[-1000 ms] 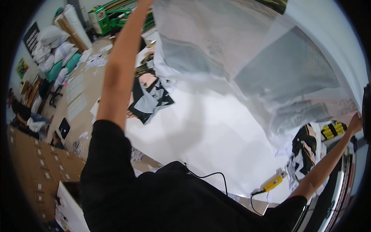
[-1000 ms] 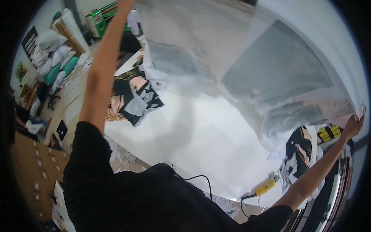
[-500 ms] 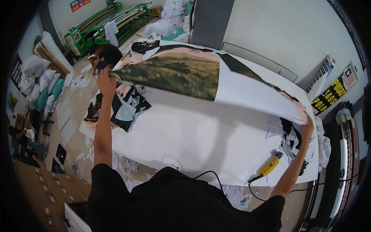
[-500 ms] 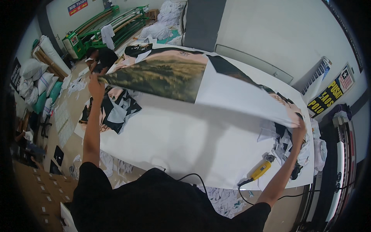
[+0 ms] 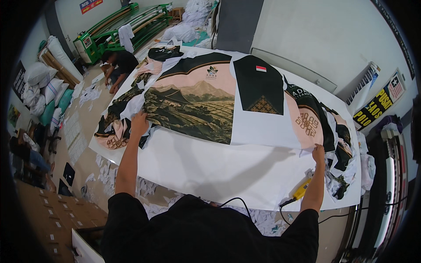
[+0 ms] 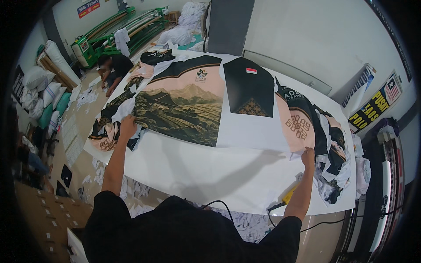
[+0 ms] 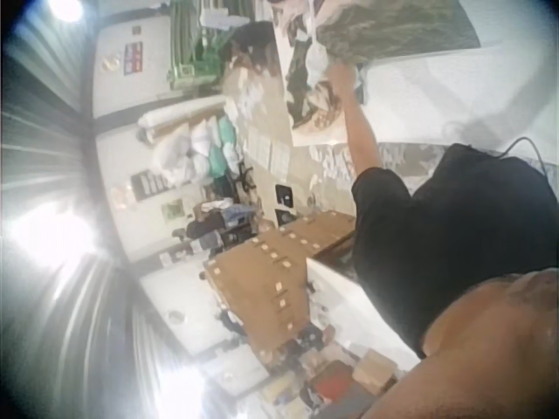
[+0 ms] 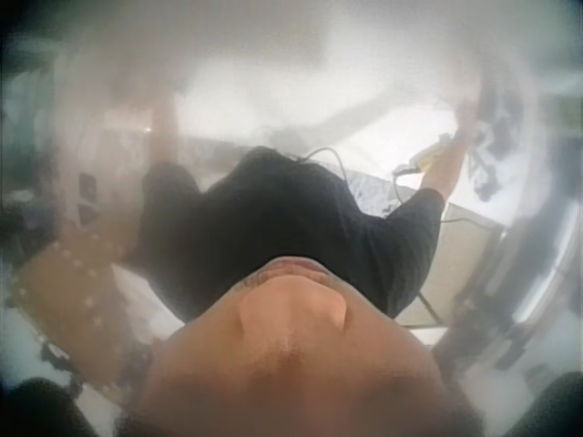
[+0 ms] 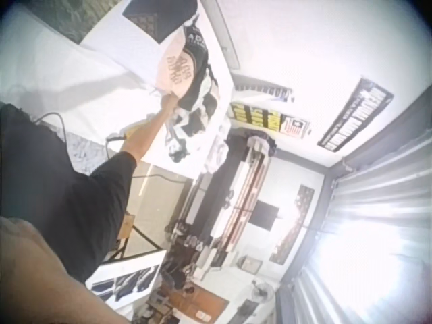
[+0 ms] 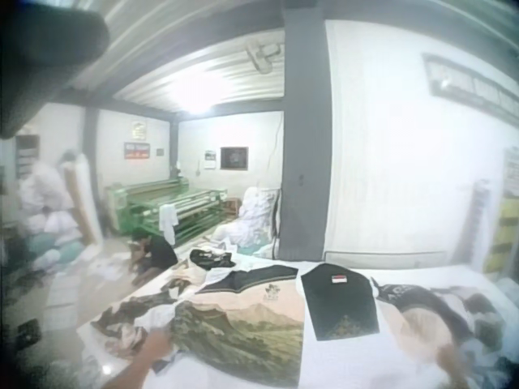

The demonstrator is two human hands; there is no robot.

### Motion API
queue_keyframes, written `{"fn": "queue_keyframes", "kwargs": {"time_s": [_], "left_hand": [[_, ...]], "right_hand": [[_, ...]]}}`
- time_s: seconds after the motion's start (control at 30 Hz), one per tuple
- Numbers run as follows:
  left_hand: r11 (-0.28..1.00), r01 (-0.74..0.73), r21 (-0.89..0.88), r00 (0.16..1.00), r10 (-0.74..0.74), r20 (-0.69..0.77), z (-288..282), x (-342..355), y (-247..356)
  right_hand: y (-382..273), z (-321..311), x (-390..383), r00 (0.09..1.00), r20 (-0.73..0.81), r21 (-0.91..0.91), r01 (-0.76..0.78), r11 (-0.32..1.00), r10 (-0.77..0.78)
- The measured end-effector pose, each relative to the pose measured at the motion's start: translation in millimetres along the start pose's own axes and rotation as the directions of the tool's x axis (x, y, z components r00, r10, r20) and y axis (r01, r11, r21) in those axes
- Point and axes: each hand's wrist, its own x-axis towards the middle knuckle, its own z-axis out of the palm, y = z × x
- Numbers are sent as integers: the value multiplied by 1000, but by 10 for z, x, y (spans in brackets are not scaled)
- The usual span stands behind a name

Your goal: The person organizes printed fabric panels on a large table and then uses a motorized rotary fabric cutter to trim excess white material from around the edges of the pieces.

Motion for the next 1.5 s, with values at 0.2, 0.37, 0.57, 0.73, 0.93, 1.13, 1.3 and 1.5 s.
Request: {"fn": "queue_keyframes", "kwargs": {"time_s": [0.2, 0.37, 0.57, 0.73, 0.93, 1.13, 1.3, 1.5], "left_hand": [[988, 119, 95, 830, -151, 536, 145, -259, 46], [996, 81, 41, 891, -91, 444, 269, -270, 364], [988, 125, -89, 875, -68, 479, 525, -189, 816], [984, 149, -102, 840, -71, 539, 742, -311, 950], [971, 236, 48, 656, -196, 729, 896, -477, 879], [960, 271, 65, 608, -223, 762, 883, -620, 813], [947, 314, 69, 584, -250, 772, 798, -699, 770], [940, 333, 70, 584, -264, 768, 632, -800, 802]], "right_hand": [[-145, 112, -213, 973, 129, -175, -167, 970, 190], [-879, 137, -341, 950, 86, -289, -265, 920, 300], [-1629, 629, -641, 992, 83, -170, -84, 982, 99], [-1863, 1022, -1064, 975, 223, -55, 0, 998, 12], [-1809, 1054, -1367, 965, 261, -53, -17, 998, 31], [-1721, 996, -1524, 952, 298, -131, -35, 991, 73], [-1696, 944, -1661, 948, 303, -138, -62, 989, 102], [-1695, 800, -1728, 934, 334, -120, -94, 988, 130]]}}
